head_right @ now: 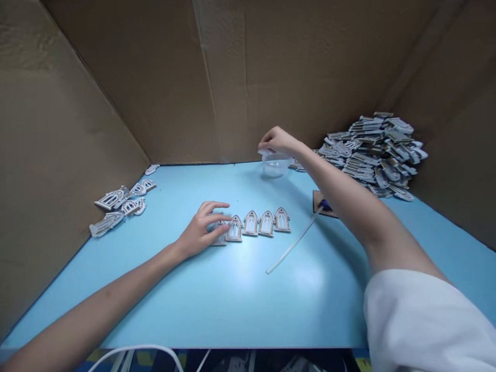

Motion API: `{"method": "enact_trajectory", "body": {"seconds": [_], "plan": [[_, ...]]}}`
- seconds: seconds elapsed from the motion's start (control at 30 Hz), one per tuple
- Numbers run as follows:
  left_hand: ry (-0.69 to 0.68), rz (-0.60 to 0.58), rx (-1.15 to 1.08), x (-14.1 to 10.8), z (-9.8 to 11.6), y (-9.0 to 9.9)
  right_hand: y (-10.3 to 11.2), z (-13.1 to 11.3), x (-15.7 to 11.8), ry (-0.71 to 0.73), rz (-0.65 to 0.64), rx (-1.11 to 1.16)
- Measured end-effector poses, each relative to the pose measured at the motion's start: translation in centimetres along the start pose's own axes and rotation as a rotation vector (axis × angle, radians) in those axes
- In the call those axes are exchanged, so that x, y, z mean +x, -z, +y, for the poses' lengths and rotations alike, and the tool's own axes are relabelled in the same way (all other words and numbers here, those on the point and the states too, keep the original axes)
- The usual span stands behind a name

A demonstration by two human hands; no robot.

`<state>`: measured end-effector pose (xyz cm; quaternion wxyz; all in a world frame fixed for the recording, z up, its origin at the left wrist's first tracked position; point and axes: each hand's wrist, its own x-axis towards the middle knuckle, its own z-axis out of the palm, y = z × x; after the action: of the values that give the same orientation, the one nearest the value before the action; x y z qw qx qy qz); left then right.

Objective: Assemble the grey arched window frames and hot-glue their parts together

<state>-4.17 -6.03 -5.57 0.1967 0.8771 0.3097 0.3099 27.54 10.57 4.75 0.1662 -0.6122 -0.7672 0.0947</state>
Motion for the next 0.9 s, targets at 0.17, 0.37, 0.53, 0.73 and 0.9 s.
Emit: {"method": "enact_trajectory", "body": {"seconds": [0.17,0.37,0.53,0.73,0.9], "plan": [[0.169,0.159,-0.248,0.2,0.6,-0.6,-5.0,-5.5,-7.6,0.186,0.039,0.725],[0.255,0.217,-0.399,0.3,1.4,-1.2,-10.1,-10.1,-14.4,0.242,-0.005,0.882],[0.34,0.257,-0.424,0.4,1.4,-1.0,-10.7,-10.2,-14.8,0.195,-0.048,1.068],[0.349,0.282,-0.433,0.5,1.2,-0.9,-10.7,-9.6,-15.1,0.239,-0.01,1.047],[0.314,0.22,-0.388,0.3,1.4,-0.4,-9.6,-9.0,-14.9,0.235,0.05,1.031]]}}
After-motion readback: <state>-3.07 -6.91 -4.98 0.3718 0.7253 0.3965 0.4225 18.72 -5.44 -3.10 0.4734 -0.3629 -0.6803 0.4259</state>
